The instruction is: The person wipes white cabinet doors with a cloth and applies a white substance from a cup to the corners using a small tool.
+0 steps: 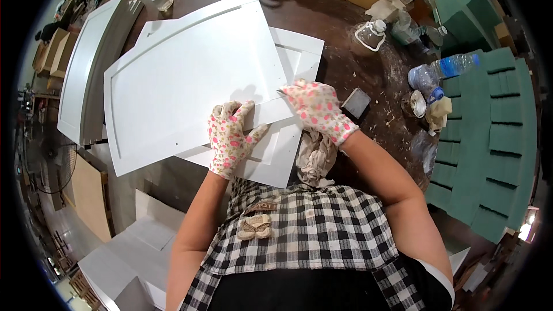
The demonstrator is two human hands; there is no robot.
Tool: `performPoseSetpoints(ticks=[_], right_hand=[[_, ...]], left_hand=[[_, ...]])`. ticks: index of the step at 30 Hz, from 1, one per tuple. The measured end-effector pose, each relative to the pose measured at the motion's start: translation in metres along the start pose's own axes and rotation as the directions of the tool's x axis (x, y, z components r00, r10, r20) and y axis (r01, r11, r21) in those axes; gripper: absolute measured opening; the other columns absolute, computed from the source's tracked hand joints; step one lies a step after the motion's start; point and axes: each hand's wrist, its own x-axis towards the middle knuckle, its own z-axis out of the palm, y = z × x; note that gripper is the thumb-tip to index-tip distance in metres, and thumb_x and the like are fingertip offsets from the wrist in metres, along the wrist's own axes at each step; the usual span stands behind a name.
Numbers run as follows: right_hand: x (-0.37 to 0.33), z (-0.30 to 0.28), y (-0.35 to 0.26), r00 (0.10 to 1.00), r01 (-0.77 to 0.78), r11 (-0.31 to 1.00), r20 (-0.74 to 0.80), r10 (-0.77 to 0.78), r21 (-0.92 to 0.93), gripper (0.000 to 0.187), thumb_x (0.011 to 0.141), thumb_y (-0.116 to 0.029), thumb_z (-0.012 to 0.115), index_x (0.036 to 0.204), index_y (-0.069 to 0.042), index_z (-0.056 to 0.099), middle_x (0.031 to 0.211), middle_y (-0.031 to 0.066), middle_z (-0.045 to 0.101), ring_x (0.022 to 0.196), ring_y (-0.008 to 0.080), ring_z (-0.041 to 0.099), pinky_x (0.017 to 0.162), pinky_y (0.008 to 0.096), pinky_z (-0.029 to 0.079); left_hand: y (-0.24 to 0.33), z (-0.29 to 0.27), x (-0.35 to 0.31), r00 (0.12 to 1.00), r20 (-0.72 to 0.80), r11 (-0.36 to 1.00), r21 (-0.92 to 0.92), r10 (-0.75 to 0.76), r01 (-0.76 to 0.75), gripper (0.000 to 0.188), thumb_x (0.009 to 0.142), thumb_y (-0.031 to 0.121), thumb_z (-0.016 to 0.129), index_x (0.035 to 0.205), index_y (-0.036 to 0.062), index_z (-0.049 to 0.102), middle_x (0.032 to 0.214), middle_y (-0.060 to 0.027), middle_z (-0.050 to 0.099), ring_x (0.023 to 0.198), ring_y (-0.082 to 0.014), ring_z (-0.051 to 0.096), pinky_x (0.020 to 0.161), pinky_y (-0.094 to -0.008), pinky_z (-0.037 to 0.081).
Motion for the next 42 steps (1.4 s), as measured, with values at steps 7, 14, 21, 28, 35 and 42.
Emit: performPoseSetpoints(ticks=[7,14,21,28,35,42], right_hand=[[-0.038,-0.001,-0.020,0.977,0.214,0.971,-0.003,-0.215,0.109,0.018,0.083,-0.012,0.056,0.097,-0.007,0.067,0.081,0.0060,0.064,0.068,0.0187,0.063,0.059,0.0309,0.054],[-0.156,-0.031,0.055,0.834,-0.544,0.839,-0.094,0.544,0.023,0.022,0.090,-0.023,0.057,0.107,-0.013,0.068,0.093,0.0078,0.063,0.086,0.0240,0.061,0.075,0.0369,0.050],[-0.131,-0.004,-0.034,0.967,-0.121,0.992,-0.220,0.126,0.037,0.044,0.084,-0.037,0.063,0.120,-0.011,0.059,0.120,0.0103,0.053,0.117,0.0297,0.046,0.100,0.0449,0.036],[-0.091,-0.002,0.012,0.959,-0.061,0.893,-0.223,0.177,0.446,0.021,0.081,-0.024,0.064,0.097,-0.010,0.066,0.102,0.0085,0.062,0.099,0.0295,0.055,0.093,0.0413,0.044],[0.024,-0.024,0.003,0.922,0.122,0.958,-0.386,-0.012,0.261,0.028,0.083,-0.017,0.058,0.108,-0.003,0.060,0.109,0.0138,0.058,0.103,0.0287,0.054,0.092,0.0410,0.043],[-0.060,-0.003,0.037,0.966,0.228,0.967,0.095,-0.239,0.118,0.015,0.065,-0.009,0.061,0.079,-0.009,0.065,0.087,0.0074,0.064,0.085,0.0270,0.060,0.085,0.0389,0.049]], left_hand=[[0.000,0.002,-0.001,0.999,-0.020,0.999,0.035,0.037,-0.037,0.056,0.065,0.032,0.081,0.114,0.0083,0.064,0.108,-0.0118,0.056,0.102,-0.0292,0.050,0.090,-0.0423,0.041],[-0.003,0.001,-0.003,0.999,-0.026,0.999,0.033,0.043,-0.042,0.053,0.068,0.035,0.079,0.111,0.0071,0.064,0.107,-0.0121,0.056,0.101,-0.0303,0.050,0.090,-0.0434,0.040],[0.001,0.002,-0.001,1.000,0.025,1.000,0.021,0.007,-0.007,0.054,0.069,0.035,0.078,0.113,0.0083,0.063,0.111,-0.0127,0.056,0.105,-0.0312,0.049,0.091,-0.0442,0.039],[0.002,-0.004,0.001,0.998,-0.007,0.998,-0.022,0.063,-0.063,0.056,0.068,0.033,0.079,0.115,0.0077,0.063,0.109,-0.0142,0.055,0.102,-0.0315,0.049,0.088,-0.0440,0.041],[0.009,-0.001,0.006,0.998,0.041,0.998,-0.046,0.044,-0.042,0.055,0.068,0.034,0.078,0.114,0.0089,0.061,0.107,-0.0114,0.055,0.101,-0.0310,0.049,0.086,-0.0446,0.041],[0.004,-0.002,0.004,0.998,0.056,0.999,0.000,0.036,-0.036,0.055,0.068,0.035,0.078,0.115,0.0129,0.061,0.108,-0.0089,0.056,0.103,-0.0296,0.050,0.087,-0.0446,0.041]])
